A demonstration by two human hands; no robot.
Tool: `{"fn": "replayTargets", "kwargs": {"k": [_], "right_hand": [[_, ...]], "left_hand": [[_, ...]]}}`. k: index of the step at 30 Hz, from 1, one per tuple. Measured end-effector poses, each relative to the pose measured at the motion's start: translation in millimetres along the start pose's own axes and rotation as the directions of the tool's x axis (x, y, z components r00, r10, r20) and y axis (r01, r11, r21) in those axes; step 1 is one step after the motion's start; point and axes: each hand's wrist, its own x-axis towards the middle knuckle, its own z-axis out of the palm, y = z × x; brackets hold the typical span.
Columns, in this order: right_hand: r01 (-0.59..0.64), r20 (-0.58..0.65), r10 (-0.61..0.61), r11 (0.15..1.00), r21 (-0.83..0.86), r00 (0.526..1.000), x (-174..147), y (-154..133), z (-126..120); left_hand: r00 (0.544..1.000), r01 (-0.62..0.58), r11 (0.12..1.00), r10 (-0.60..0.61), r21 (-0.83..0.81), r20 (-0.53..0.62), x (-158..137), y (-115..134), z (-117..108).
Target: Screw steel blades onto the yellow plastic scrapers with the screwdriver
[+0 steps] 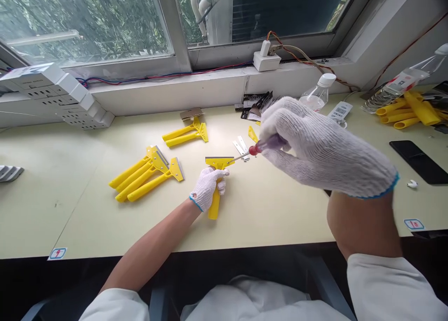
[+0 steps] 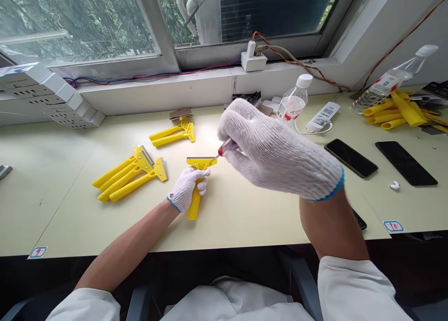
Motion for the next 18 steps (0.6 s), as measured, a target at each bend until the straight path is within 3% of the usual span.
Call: {"fn": "replayTargets", "kwargs": {"k": [2, 4, 9, 12, 16, 18], "right_hand": [[0.081, 0.075, -0.081, 0.997, 0.004, 0.994, -2, 4, -8], [0.102, 0.084, -0.093, 0.989, -0.107, 0.992, -5, 6, -11], [-0.002, -0.039, -0.012, 0.939, -0.345, 0.999, -9, 5, 3], [-0.033, -0.055, 0.017, 0.95, -0.31, 0.998, -7, 2, 8], [0.064, 0.051, -0.056, 0.98, -0.187, 0.997, -4, 1, 3], [0.089, 0.071, -0.076, 0.974, -0.208, 0.995, -5, 2, 1]], "left_hand": [[1.0, 0.007, 1.0, -0.007, 0.0, 0.002, 0, 0, 0], [1.0, 0.013, 1.0, -0.013, -0.001, 0.0, 0, 0, 0], [1.0, 0.006, 1.0, -0.006, 0.005, -0.021, 1, 0, 0], [1.0, 0.005, 1.0, -0.005, -0.006, -0.019, 1, 0, 0], [1.0, 0.012, 1.0, -0.012, 0.001, -0.025, 0, 1, 0], [0.999, 0.018, 1.0, -0.018, 0.004, -0.038, 0, 1, 1]]}}
